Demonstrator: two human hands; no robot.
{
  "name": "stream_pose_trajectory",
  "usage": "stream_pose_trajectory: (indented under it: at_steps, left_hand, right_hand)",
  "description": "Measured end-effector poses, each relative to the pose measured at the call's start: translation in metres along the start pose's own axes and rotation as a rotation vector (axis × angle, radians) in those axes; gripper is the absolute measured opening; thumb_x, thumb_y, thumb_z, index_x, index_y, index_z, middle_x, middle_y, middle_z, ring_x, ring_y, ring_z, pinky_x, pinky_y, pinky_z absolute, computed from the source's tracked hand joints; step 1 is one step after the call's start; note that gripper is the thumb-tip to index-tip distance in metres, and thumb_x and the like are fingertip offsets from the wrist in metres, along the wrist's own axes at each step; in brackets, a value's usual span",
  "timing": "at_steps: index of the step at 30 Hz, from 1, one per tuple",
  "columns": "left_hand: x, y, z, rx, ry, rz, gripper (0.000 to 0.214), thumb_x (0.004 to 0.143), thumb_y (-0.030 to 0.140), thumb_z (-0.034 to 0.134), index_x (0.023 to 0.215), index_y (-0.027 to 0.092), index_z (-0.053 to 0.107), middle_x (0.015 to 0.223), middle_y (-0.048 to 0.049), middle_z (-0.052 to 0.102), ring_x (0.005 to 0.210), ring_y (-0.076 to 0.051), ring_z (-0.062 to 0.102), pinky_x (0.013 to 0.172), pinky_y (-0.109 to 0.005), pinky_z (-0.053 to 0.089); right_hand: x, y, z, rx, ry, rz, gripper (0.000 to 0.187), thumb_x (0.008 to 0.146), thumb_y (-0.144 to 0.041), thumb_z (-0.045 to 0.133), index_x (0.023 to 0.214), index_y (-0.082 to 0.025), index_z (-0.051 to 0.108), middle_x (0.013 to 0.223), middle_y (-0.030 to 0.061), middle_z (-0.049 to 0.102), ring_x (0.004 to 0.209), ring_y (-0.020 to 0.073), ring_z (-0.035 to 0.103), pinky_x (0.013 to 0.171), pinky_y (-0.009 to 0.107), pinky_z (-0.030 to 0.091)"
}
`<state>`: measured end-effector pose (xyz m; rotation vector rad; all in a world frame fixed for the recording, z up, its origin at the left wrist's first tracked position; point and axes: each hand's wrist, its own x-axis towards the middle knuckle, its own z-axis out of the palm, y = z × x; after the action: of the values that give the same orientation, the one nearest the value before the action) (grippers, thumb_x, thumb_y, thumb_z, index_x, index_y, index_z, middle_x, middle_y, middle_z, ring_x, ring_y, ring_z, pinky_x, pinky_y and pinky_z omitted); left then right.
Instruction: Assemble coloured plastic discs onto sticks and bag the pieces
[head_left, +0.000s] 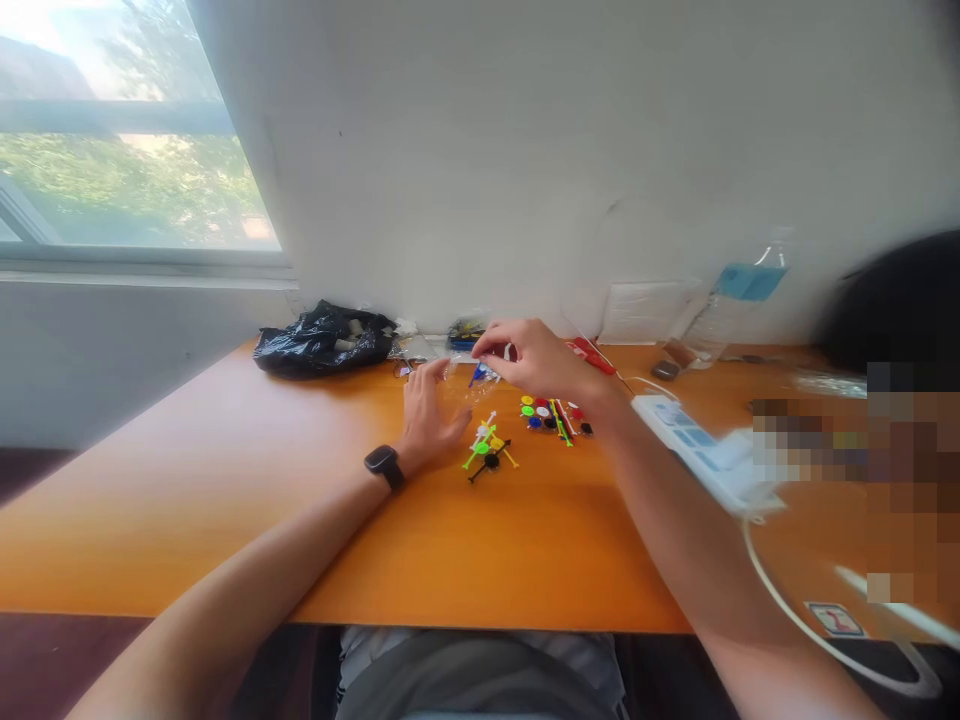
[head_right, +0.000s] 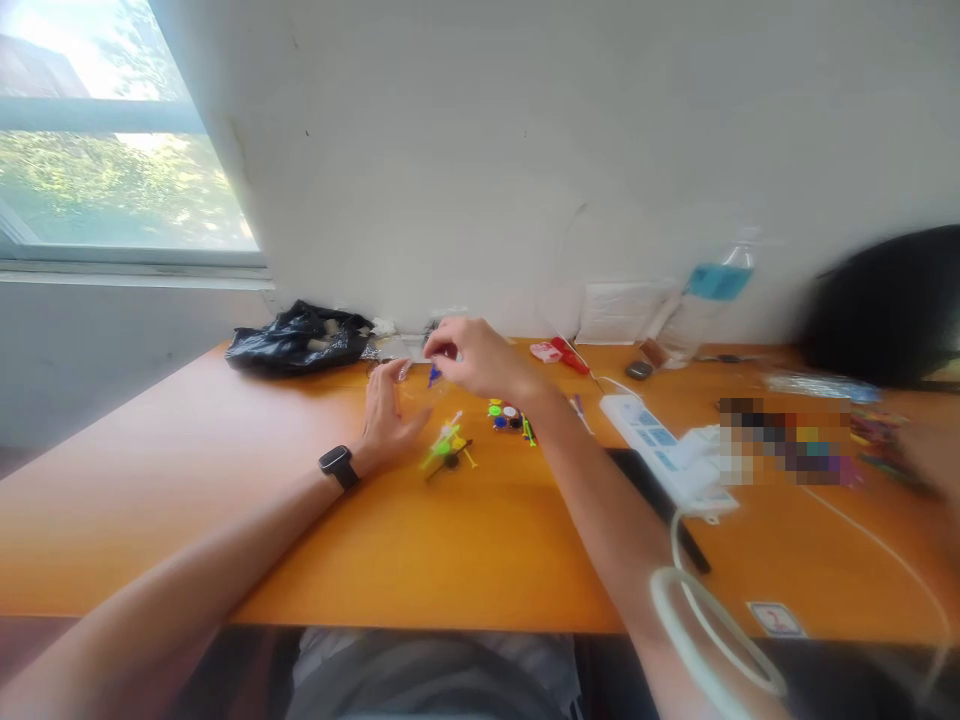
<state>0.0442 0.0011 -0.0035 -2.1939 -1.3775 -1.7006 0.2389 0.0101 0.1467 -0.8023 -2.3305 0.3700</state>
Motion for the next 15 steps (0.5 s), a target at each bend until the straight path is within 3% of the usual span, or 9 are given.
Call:
stream_pose_trajectory:
  at_steps: [3, 7, 15]
  left_hand:
    - [0.0004, 0.0024, -0.0012, -0.003, 0.001, 0.004, 0.066, 0.084, 0.031, 0.070, 0.143, 0.023, 0.043, 0.123, -0.0110, 0.057, 0.112, -0.029, 0.054, 0.103, -0.048, 0.043]
    - [0.0012, 0.0048, -0.0029, -0.004, 0.000, 0.009, 0.063, 0.086, 0.031, 0.068, 0.143, 0.022, 0.042, 0.122, -0.0111, 0.057, 0.114, -0.029, 0.054, 0.104, -0.049, 0.042]
    - [0.0001, 0.0028, -0.0031, -0.061, 0.016, -0.052, 0.064, 0.088, 0.029, 0.068, 0.145, 0.023, 0.040, 0.127, -0.0119, 0.054, 0.115, -0.028, 0.054, 0.104, -0.047, 0.043]
  right_hand:
    - [-0.0003, -0.0025, 0.0025, -0.007, 0.040, 0.035, 0.016, 0.087, -0.019, 0.060, 0.094, -0.019, 0.074, 0.080, 0.0016, 0.068, 0.070, 0.0146, 0.056, 0.065, 0.029, 0.039]
    - [0.0001, -0.0070, 0.0072, -0.048, 0.049, 0.080, 0.010, 0.084, -0.019, 0.062, 0.084, -0.019, 0.073, 0.076, 0.0011, 0.068, 0.069, 0.0144, 0.056, 0.063, 0.029, 0.038]
    - [0.0020, -0.0058, 0.0069, -0.085, 0.080, 0.070, 0.018, 0.091, -0.036, 0.067, 0.083, -0.020, 0.073, 0.089, 0.0039, 0.068, 0.081, 0.0179, 0.057, 0.069, 0.030, 0.038]
